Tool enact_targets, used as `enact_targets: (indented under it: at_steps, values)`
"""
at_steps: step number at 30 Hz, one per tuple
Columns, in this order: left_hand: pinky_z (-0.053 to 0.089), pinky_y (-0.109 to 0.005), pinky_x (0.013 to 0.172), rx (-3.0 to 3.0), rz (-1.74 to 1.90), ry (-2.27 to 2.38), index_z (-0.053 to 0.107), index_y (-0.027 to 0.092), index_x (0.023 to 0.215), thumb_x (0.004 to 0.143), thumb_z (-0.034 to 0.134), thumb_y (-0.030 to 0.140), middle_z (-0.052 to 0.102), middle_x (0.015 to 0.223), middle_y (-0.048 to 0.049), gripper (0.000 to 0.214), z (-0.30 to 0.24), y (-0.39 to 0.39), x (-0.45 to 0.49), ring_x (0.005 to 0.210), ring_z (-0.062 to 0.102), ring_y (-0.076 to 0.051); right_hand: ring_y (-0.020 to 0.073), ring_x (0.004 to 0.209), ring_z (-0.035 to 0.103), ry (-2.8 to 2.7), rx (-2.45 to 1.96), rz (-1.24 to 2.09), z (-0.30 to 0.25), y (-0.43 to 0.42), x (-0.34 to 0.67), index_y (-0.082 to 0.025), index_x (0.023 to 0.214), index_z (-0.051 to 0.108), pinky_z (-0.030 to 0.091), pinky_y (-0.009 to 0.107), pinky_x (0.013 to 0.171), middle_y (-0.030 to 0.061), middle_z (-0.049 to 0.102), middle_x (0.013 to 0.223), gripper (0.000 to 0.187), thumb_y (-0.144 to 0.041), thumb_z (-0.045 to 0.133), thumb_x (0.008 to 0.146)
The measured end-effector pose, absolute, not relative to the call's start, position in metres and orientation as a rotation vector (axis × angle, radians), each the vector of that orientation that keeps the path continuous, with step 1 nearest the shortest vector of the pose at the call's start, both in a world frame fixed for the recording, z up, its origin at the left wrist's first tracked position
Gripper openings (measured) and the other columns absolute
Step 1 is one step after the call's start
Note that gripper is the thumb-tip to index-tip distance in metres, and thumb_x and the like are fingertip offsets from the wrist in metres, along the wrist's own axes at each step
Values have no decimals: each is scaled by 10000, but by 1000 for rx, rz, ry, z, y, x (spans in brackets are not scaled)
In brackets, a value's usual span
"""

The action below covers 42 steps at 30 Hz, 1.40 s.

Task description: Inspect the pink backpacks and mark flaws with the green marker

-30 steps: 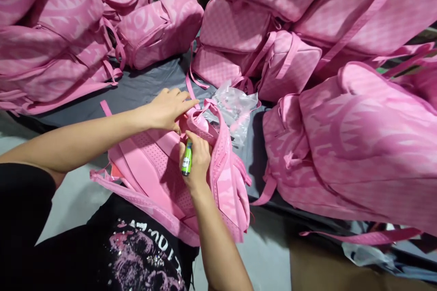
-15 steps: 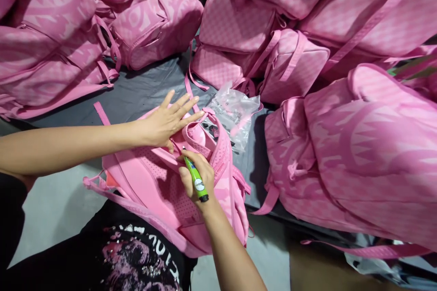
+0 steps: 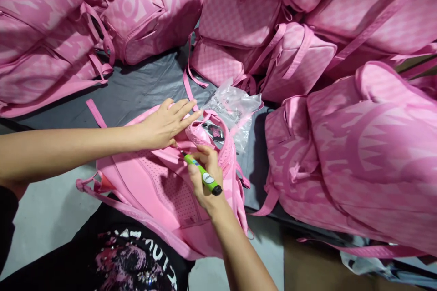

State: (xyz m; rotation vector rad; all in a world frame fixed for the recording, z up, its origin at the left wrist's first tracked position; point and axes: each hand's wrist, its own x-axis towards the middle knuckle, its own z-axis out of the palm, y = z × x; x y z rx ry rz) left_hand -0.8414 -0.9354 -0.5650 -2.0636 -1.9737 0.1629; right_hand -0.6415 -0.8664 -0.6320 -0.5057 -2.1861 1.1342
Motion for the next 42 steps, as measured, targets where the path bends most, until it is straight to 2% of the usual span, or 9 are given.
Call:
enact_targets:
  at_steps: [4, 8, 12, 17, 20, 24, 31, 37, 42]
  values:
    - [302, -583, 1145, -2089, 183, -1997, 167, 102, 1597, 816, 748, 403, 170, 1651, -253, 1019, -565, -932, -842, 1509, 229, -416, 146, 571, 618, -2249, -667, 942, -622, -863, -643, -228, 926, 588, 487, 268, 526, -3, 683, 737, 184, -400, 650, 901]
    - [154, -695, 1177, -2130, 281, -2063, 59, 187, 1618, 707, 847, 456, 21, 1672, -242, 1235, -563, -926, -843, 1541, 93, -446, 196, 792, 722, -2427, -413, 985, -604, -856, -644, -220, 1022, 692, 577, 327, 743, 53, 769, 944, 210, -371, 713, 879]
    - [260, -636, 1160, -2129, 170, -2030, 92, 174, 1616, 775, 789, 397, 117, 1667, -236, 1115, -569, -924, -845, 1522, 200, -423, 264, 1031, 728, -2554, -384, 1386, -587, -835, -644, -222, 1171, 709, 582, 419, 915, 98, 768, 1119, 393, -503, 665, 900]
    - [383, -540, 1077, -2056, 135, -2006, 205, 150, 1597, 852, 671, 267, 211, 1651, -220, 887, -576, -924, -843, 1453, 340, -389, 194, 654, 714, -2291, -714, 1677, -587, -803, -643, -186, 968, 686, 589, 302, 573, 59, 757, 798, 395, -552, 731, 827]
    - [369, -540, 1091, -2055, 150, -2020, 223, 151, 1593, 853, 655, 242, 212, 1655, -200, 862, -578, -923, -843, 1446, 344, -383, 195, 674, 713, -2383, -666, 1546, -590, -799, -641, -180, 868, 707, 598, 296, 612, 46, 742, 758, 355, -509, 799, 771]
    - [361, -545, 1090, -2064, 116, -2033, 252, 145, 1584, 857, 650, 256, 222, 1654, -191, 837, -581, -920, -845, 1437, 343, -385, 247, 890, 757, -2522, -467, 1359, -589, -808, -643, -212, 1030, 769, 635, 372, 807, 78, 790, 996, 327, -435, 796, 792]
    - [349, -531, 1092, -2044, 69, -2088, 295, 180, 1573, 814, 727, 292, 258, 1644, -175, 881, -589, -909, -849, 1391, 385, -395, 202, 926, 770, -2835, -156, 1258, -576, -798, -652, -253, 1198, 734, 645, 323, 840, 37, 782, 1109, 305, -222, 655, 905]
    - [361, -526, 1073, -2056, 75, -2123, 296, 165, 1572, 744, 819, 432, 234, 1649, -193, 1015, -592, -901, -852, 1385, 369, -415, 201, 980, 763, -2923, -107, 1216, -583, -791, -659, -256, 1256, 701, 642, 318, 868, 15, 761, 1164, 339, -212, 632, 927]
    - [365, -530, 1065, -2001, 36, -2109, 354, 137, 1545, 834, 691, 261, 323, 1606, -205, 796, -596, -900, -849, 1332, 435, -396, 211, 942, 772, -2975, -32, 997, -590, -801, -661, -250, 1252, 700, 653, 309, 804, 20, 767, 1145, 363, -152, 623, 911]
